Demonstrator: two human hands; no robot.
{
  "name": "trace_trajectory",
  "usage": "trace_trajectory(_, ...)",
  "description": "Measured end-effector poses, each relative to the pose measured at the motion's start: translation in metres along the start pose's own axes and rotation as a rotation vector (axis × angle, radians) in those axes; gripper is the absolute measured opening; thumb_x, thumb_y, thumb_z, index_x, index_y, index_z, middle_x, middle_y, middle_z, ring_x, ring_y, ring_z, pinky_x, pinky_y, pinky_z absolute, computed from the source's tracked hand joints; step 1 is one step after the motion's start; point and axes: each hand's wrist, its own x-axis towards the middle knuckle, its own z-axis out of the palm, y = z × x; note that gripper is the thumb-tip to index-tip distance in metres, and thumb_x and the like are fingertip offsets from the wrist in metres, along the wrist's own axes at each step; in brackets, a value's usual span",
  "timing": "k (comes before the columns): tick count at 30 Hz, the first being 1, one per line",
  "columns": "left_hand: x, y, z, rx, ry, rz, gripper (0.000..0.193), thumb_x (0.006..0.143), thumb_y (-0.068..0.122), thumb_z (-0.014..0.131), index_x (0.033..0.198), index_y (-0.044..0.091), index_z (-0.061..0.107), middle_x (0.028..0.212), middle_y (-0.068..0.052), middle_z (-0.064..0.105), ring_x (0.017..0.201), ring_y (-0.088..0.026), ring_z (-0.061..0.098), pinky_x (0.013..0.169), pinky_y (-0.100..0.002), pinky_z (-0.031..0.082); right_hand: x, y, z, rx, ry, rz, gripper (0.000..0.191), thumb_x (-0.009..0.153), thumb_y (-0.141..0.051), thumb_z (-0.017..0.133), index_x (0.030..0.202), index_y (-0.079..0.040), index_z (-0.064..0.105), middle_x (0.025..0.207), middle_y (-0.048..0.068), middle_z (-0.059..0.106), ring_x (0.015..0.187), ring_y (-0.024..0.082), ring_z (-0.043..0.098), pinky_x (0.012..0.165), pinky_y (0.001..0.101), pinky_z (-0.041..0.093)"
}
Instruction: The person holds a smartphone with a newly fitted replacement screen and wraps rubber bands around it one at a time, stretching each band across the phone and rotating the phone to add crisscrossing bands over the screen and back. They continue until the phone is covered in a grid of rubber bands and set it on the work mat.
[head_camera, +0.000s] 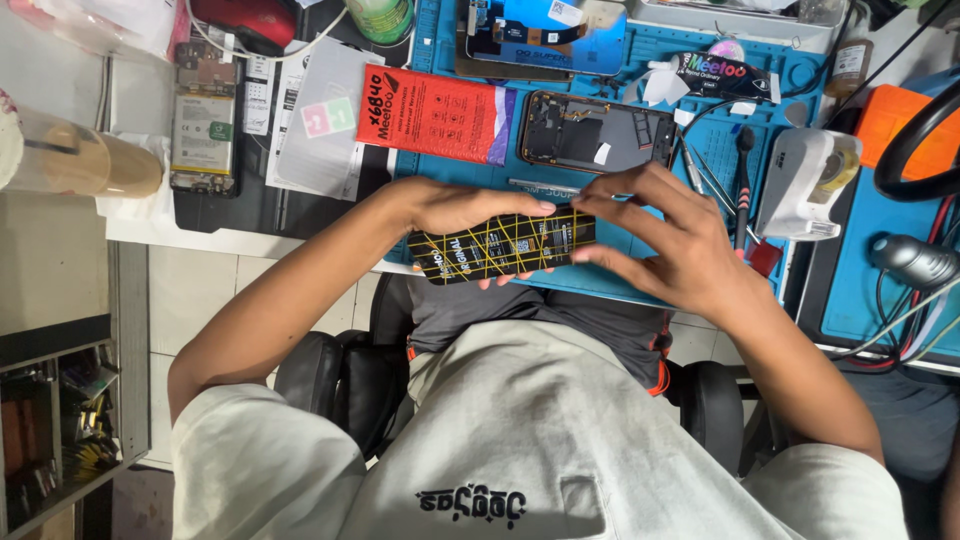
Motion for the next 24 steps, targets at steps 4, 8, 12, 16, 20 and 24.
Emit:
trace_trajectory(4,0.003,-0.001,0.004,-0.013,0.055,0.037,0.084,0.092,0.074,0.036,0.117,0.0,0.067,0.088,-0.008,0.067,0.071,-0.018,0.068,0.063,-0.034,0.058,-0.003,-0.011,0.013,-0.04,0.229,0.1,0.032,0.08,-0.01,0.094,0.103,-0.001,0.074,0.118,0.014,0.063,0.109,0.03,0.064,0.082,0.0361,0.058)
trace_trajectory(8,0.01,-0.006,0.008,0.085,0.168,0.151,0.089,0.091,0.08,0.023,0.115,0.004,0.062,0.087,-0.005,0.065,0.074,-0.014,0.066,0.066,-0.031,0.06,-0.007,-0.032,0.042,-0.146,0.415,0.291,0.027,0.084,-0.002,0.092,0.104,-0.001,0.074,0.114,0.014,0.06,0.109,0.029,0.06,0.08,0.034,0.057)
trace_trajectory(12,0.017,-0.01,0.007,0.075,0.205,0.237,0.087,0.094,0.079,0.024,0.113,0.002,0.061,0.089,-0.006,0.065,0.076,-0.014,0.067,0.068,-0.03,0.06,-0.005,-0.032,0.063,-0.214,0.499,0.362,0.023,0.091,0.008,0.083,0.107,-0.002,0.07,0.115,0.013,0.059,0.108,0.03,0.054,0.082,0.0384,0.049)
trace_trajectory(16,0.023,-0.009,0.009,-0.038,0.237,0.319,0.084,0.095,0.077,0.027,0.115,0.002,0.059,0.093,-0.006,0.064,0.079,-0.015,0.067,0.069,-0.031,0.061,-0.003,-0.032,0.073,-0.232,0.457,0.371,0.029,0.089,0.014,0.07,0.109,-0.003,0.059,0.117,0.018,0.054,0.107,0.033,0.049,0.092,0.045,0.041)
trace_trajectory(20,0.021,-0.009,0.012,-0.007,0.299,0.292,0.081,0.097,0.074,0.025,0.108,0.001,0.06,0.084,-0.009,0.065,0.07,-0.018,0.069,0.064,-0.031,0.06,-0.008,-0.029,0.075,-0.26,0.375,0.226,0.032,0.086,0.014,0.071,0.109,-0.005,0.058,0.115,0.015,0.059,0.104,0.034,0.053,0.09,0.0444,0.041)
trace_trajectory(24,0.021,-0.011,0.013,-0.037,0.286,0.3,0.08,0.099,0.069,0.028,0.112,-0.001,0.063,0.09,-0.011,0.066,0.073,-0.019,0.069,0.067,-0.035,0.062,-0.017,-0.019,0.073,-0.151,0.326,0.155,0.032,0.088,0.014,0.072,0.109,-0.004,0.057,0.105,0.008,0.065,0.097,0.029,0.06,0.084,0.0421,0.042)
